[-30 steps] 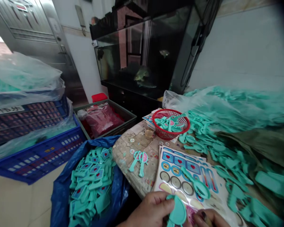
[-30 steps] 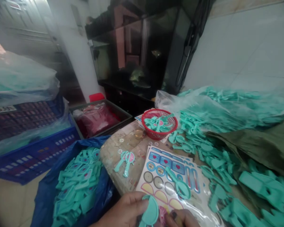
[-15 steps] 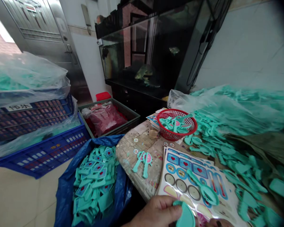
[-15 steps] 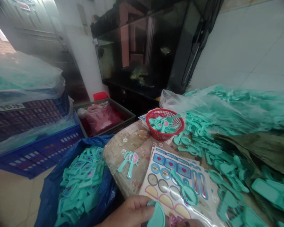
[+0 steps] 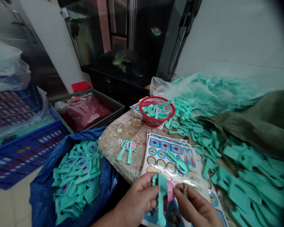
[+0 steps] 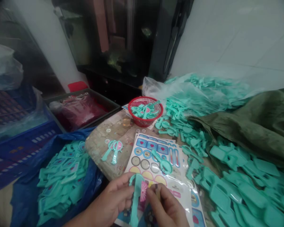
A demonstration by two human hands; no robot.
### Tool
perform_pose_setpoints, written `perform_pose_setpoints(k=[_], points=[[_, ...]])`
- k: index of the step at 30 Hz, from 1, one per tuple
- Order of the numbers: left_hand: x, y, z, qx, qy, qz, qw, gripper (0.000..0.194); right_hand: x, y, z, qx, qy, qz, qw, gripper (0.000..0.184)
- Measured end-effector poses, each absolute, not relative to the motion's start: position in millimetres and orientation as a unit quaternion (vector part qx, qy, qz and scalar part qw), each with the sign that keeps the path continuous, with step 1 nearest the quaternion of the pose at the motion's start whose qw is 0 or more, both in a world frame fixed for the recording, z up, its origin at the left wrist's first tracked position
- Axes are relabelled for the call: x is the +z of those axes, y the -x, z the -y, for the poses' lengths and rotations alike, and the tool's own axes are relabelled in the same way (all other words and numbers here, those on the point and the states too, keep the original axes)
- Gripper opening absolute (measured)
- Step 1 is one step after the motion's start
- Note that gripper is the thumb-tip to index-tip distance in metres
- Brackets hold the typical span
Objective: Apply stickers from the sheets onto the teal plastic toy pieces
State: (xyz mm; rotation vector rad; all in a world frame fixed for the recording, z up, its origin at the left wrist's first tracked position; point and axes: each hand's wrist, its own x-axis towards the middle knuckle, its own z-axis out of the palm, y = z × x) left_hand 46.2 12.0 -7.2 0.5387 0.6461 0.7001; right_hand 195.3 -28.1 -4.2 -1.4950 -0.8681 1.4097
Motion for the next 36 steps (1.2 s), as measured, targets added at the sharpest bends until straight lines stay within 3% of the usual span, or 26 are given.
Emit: perform_pose_setpoints(k=[11, 36], points=[[-13.6, -43.4, -9.2, 0.300, -0.304, -0.326, 0.843, 0.030, -19.1, -193.1, 28.3, 0.499, 0.623, 0.436, 0.416, 0.036], [-14.8, -45.8, -5.2, 0.317, -0.311, -0.330, 0.833, 0.033, -9.5, -192.4, 28.6, 0.504, 0.623, 0.430, 0.417, 0.037]])
